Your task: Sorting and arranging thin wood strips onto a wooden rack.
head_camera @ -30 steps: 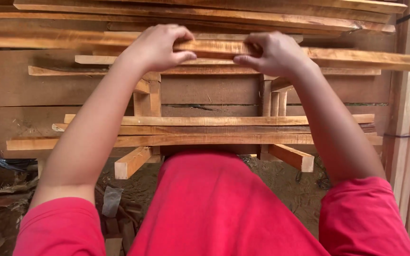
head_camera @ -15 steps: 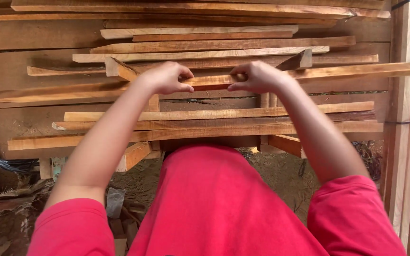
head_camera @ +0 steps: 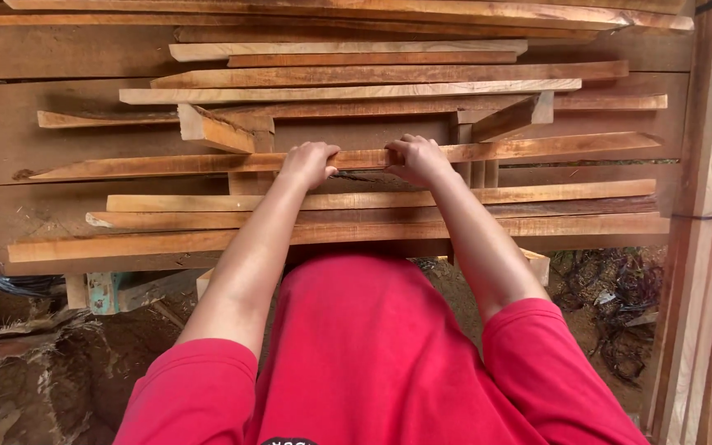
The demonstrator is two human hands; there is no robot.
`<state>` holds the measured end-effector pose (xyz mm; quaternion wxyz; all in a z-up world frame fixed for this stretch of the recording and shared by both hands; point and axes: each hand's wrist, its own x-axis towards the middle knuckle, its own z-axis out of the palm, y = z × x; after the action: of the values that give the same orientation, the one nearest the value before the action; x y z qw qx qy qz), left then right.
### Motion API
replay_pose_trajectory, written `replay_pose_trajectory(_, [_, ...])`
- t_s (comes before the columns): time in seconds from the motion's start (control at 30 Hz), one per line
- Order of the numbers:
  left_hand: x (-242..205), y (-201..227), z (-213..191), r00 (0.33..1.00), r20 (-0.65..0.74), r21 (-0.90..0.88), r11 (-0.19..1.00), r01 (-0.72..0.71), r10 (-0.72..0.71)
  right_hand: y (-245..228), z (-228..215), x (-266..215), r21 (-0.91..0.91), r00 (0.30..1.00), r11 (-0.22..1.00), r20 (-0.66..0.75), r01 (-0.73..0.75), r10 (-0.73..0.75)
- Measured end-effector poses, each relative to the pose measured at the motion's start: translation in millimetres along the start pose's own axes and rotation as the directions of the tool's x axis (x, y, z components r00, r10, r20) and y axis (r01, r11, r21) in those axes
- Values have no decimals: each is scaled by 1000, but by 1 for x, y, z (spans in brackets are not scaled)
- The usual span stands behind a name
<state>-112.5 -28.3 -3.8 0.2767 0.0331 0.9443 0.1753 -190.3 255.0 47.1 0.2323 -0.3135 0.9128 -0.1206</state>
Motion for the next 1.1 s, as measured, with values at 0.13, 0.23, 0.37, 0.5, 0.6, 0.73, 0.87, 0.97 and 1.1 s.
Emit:
replay_pose_trajectory(0.13, [-18,6,-9,999,-34,-4,1000,30,-30,-3,8,-1,10,1000,1000,-17,-22,23])
replay_pose_trajectory(0.23, [-22,15,-16,998,-27,-50,997,63,-64,-16,-3,-4,102,996,991,28,-92,90])
replay_pose_trajectory(0.37, [-41,31,-25,972,140,-136,969,208,-189,-20,11,-19,109,971,974,156,-199,181])
replay_pose_trajectory(0.5, [-43,27,8,960,169,-124,961,246,-224,-30,20,-41,79,978,982,137,-169,158])
replay_pose_trajectory(0.6, [-58,35,4,975,80,-92,972,215,-208,-24,33,-37,41,990,991,69,-128,125])
replay_pose_trajectory(0.73, [-54,37,10,976,12,-106,970,218,-218,-25,31,-41,-11,993,993,4,-120,120])
replay_pose_trajectory(0.87, [-68,46,7,972,-60,-133,967,216,-225,-43,13,-55,-5,991,991,-9,-134,134])
replay_pose_trajectory(0.97, [-79,49,2,976,-100,-155,972,177,-193,-50,1,-66,58,990,989,-25,-138,140])
replay_pose_trajectory(1.1, [-86,40,17,983,-114,-149,981,124,-142,-45,20,-84,155,985,987,-155,-46,70])
